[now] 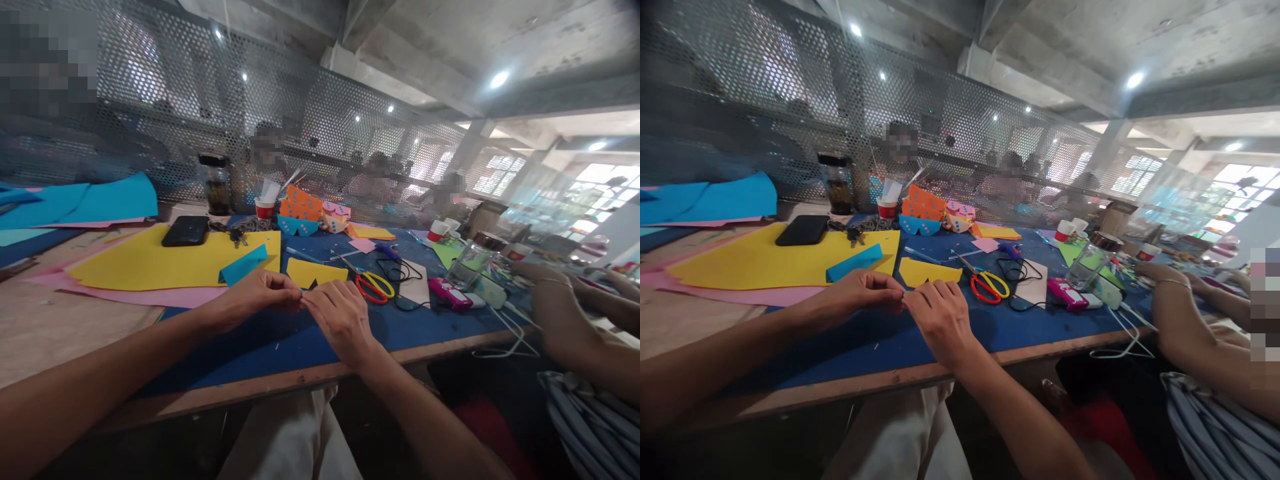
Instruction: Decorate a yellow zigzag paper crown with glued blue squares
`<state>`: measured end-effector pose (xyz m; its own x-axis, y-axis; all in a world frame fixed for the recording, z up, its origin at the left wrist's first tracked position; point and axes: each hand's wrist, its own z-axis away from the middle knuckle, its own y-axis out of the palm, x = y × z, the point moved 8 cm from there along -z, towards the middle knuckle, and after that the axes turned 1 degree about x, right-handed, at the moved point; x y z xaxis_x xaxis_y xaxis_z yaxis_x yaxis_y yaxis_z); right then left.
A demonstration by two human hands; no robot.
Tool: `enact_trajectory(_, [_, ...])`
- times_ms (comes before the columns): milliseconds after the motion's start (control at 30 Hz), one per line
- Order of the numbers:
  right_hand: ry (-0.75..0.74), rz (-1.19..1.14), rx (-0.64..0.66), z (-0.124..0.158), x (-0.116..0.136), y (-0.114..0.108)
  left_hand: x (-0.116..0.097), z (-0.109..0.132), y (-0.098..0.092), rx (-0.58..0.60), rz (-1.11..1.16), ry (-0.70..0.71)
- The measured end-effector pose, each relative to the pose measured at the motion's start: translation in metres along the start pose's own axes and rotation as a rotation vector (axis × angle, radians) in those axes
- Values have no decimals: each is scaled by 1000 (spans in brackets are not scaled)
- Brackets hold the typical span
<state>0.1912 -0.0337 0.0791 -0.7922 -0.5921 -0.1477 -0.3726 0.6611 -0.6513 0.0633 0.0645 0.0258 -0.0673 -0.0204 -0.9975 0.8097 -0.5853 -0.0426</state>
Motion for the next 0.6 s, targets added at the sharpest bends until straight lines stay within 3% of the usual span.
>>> enact_trajectory(333, [129,-167,10,1,-11,5,-3,0,-1,5,-31,37])
enact_trajectory(600, [282,-588,-36,2,-30,11,-1,1,2,70,55,24])
